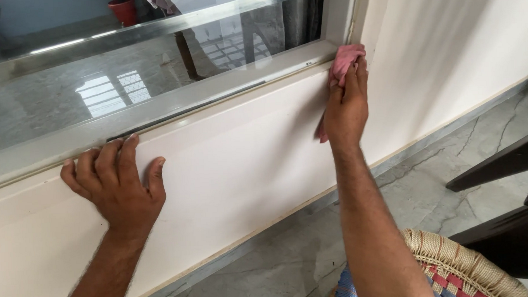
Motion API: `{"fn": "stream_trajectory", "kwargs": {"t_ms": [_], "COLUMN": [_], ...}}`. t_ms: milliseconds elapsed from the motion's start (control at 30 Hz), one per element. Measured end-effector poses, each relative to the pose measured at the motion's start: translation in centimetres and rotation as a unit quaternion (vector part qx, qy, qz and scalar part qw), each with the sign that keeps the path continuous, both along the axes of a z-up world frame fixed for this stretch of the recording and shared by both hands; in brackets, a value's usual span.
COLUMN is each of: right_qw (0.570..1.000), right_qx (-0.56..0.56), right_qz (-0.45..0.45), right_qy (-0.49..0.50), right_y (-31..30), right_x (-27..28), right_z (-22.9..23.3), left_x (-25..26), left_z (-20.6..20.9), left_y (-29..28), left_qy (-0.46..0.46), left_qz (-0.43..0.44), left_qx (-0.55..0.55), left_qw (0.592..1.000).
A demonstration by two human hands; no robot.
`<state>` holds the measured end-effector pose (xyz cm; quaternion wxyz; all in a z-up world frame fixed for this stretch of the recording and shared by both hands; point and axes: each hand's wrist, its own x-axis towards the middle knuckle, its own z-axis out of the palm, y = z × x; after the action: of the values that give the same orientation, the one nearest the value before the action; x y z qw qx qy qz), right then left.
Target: Cleaning a window with a pink cloth.
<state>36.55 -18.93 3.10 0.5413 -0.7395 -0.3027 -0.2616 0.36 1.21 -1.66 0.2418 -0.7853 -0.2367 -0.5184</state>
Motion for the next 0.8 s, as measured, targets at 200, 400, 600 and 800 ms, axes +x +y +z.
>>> {"fn": "stream_trajectory", "kwargs": {"t_ms": [200,400,600,800], "right_qw": [0.993,0.992,0.987,0.958], "right_qx": [-0.029,-0.023,-0.007,-0.035], "right_qz": [0.007,-0.002,0.043,0.106], "right_qy": [-0.113,-0.126,-0.152,-0.264], "right_y": [1.9,1.6,3.6,6.7], "right_x": [-4.0,-3.1,-7.6,-18.1], "right_z": [0.3,-0.7,-0.1,0.3], "left_x": [0.0,0.1,-0.5,-0.7], "left_z": [0.1,0.2,1.8,2.4], "left_y": [-0.3,0.0,-1.8,-2.3], "left_qy": [0.001,0.008,0.004,-0.028], "left_qz": [0.002,0.000,-0.015,-0.040], "left_qx": [0.002,0.003,-0.036,-0.070], "left_qw": [1.000,1.000,0.999,0.996]}}
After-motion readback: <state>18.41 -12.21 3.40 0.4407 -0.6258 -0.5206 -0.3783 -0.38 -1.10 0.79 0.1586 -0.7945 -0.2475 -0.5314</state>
